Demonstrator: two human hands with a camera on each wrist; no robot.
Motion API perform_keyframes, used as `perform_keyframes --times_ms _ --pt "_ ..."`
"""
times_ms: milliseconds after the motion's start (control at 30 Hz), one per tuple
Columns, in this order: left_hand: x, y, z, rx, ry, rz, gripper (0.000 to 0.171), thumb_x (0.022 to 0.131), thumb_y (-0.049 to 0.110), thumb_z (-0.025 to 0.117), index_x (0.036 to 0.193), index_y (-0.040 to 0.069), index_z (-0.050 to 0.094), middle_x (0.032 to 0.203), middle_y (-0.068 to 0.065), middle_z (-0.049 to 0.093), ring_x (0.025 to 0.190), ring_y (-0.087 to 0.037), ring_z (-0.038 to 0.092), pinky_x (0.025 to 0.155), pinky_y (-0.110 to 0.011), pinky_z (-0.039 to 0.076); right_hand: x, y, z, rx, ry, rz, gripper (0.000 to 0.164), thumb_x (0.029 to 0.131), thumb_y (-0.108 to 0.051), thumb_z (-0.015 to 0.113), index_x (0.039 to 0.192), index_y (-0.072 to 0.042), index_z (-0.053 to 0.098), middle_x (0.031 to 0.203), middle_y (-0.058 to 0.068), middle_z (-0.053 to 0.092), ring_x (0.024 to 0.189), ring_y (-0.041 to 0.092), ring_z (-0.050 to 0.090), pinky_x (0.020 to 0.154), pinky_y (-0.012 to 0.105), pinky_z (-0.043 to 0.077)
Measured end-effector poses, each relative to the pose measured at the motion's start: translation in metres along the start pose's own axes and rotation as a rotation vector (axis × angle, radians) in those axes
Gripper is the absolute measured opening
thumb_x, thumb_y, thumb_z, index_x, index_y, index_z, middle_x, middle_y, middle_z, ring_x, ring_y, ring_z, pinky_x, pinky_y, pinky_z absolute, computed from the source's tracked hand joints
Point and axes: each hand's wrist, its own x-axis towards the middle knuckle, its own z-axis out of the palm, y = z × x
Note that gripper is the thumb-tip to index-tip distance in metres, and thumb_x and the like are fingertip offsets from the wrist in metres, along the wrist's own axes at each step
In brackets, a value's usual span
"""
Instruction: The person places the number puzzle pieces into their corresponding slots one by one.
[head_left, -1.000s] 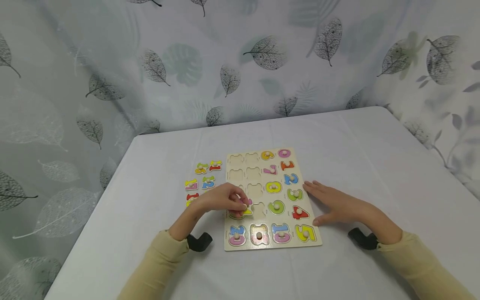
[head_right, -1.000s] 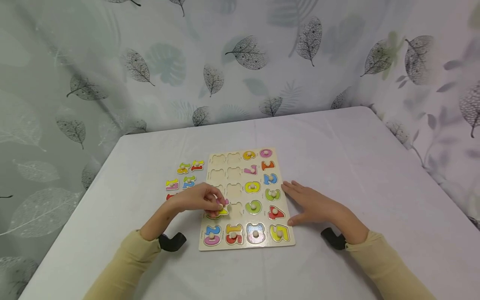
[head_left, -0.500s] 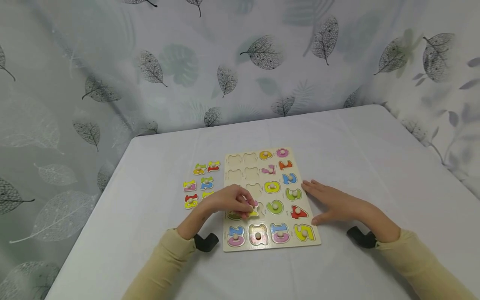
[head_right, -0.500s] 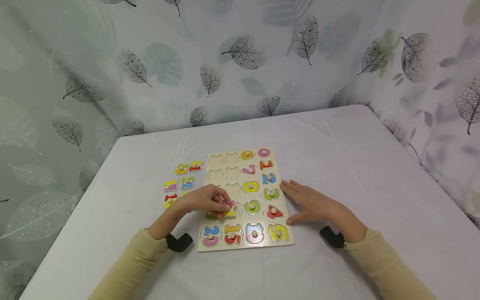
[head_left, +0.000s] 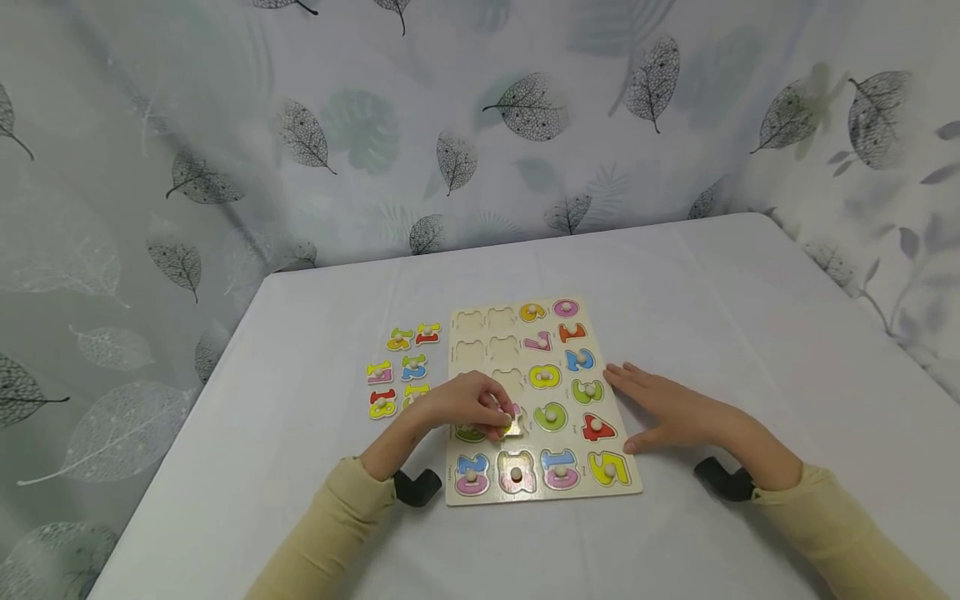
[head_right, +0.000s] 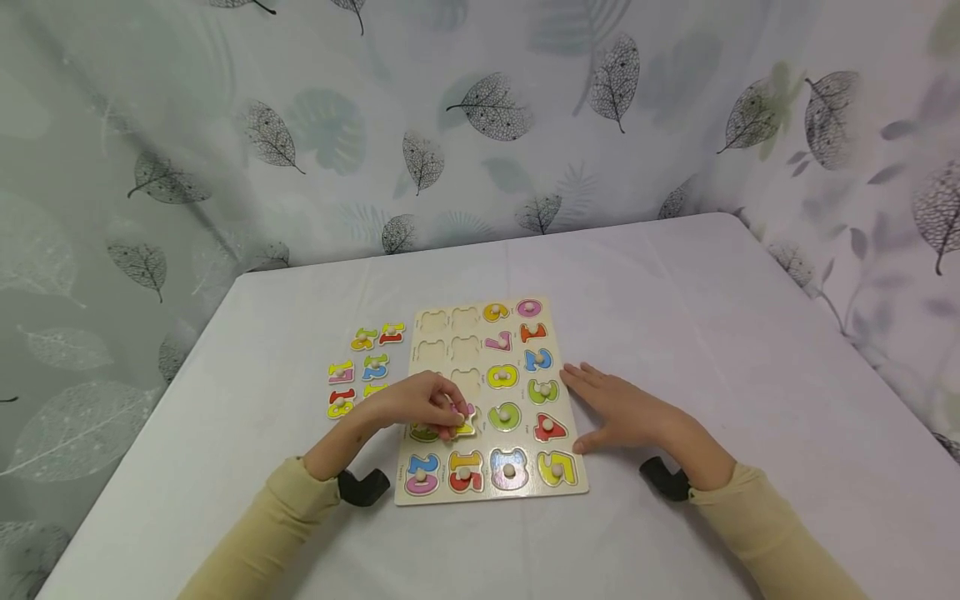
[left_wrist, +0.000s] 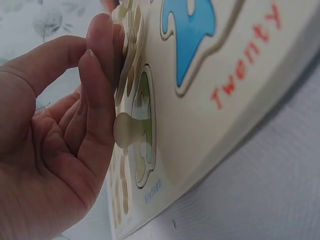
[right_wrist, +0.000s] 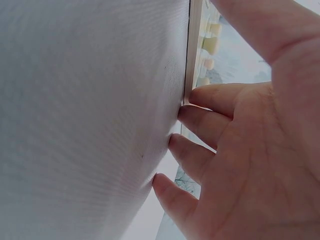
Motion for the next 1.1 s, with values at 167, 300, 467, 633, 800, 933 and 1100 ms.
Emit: perform_keyframes --times_ms 167,300,467,633,800,933,1100 --pt "0.0008 0.0007 0.0004 -0.008 0.01 -0.008 0.008 0.086 0.008 0.067 0.088 0.002 0.065 0.065 -0.008 0.065 0.061 -0.017 0.065 0.063 -0.024 0.052 -0.0001 0.001 -0.0004 -0.004 0.0 0.001 0.102 0.069 -0.045 0.079 0.145 0.0 0.028 0.148 0.02 0.026 0.135 0.04 0.018 0.1 0.06 0.025" --pt "0.0016 0.0034 0.0014 -0.001 0.014 -0.012 0.007 0.086 0.008 0.067 0.087 0.002 0.065 0.065 -0.008 0.065 0.061 -0.017 0.065 0.062 -0.025 0.052 0.0 0.0019 -0.0003 -0.001 -0.002 0.007 0.103 0.068 -0.046 0.079 0.145 0.0 0.028 0.148 0.019 0.026 0.135 0.039 0.017 0.1 0.06 0.025" --pt "0.0042 0.0038 0.0036 -0.007 0.015 -0.034 0.004 0.086 0.008 0.067 0.086 0.003 0.065 0.065 -0.009 0.066 0.061 -0.018 0.065 0.061 -0.026 0.053 -0.0002 0.0022 0.0 0.017 -0.007 0.002 0.103 0.069 -0.047 0.078 0.145 0.0 0.028 0.148 0.02 0.025 0.135 0.04 0.017 0.1 0.06 0.025" --pt "0.0053 0.0045 0.0043 -0.016 0.007 -0.037 0.003 0.086 0.007 0.067 0.086 0.003 0.065 0.065 -0.01 0.066 0.061 -0.019 0.065 0.06 -0.026 0.053 -0.0011 0.0015 -0.0008 0.019 -0.013 -0.001 0.102 0.07 -0.046 0.078 0.146 0.0 0.027 0.149 0.019 0.024 0.135 0.039 0.016 0.101 0.06 0.025" --pt "0.0048 0.0057 0.0043 -0.047 -0.015 -0.014 0.003 0.086 0.004 0.066 0.087 0.001 0.066 0.066 -0.011 0.066 0.061 -0.02 0.066 0.06 -0.028 0.054 -0.0006 0.0009 -0.0012 0.009 -0.009 0.002 0.102 0.07 -0.044 0.079 0.145 0.0 0.027 0.149 0.02 0.025 0.135 0.04 0.017 0.1 0.06 0.025" --pt "0.0048 0.0054 0.0049 -0.071 -0.028 -0.018 0.003 0.086 0.003 0.065 0.087 0.0 0.066 0.067 -0.012 0.066 0.061 -0.02 0.066 0.061 -0.028 0.054 0.0002 0.0004 -0.0009 0.007 -0.011 0.01 0.102 0.069 -0.045 0.079 0.145 0.0 0.027 0.149 0.02 0.024 0.135 0.039 0.016 0.101 0.059 0.025" --pt "0.0054 0.0043 0.006 -0.074 -0.022 -0.029 0.004 0.086 0.004 0.066 0.087 0.0 0.065 0.067 -0.011 0.066 0.062 -0.019 0.066 0.061 -0.028 0.054 0.0003 0.0011 -0.0004 0.008 -0.015 0.011 0.103 0.069 -0.045 0.079 0.145 0.001 0.027 0.149 0.02 0.025 0.135 0.04 0.016 0.101 0.059 0.024"
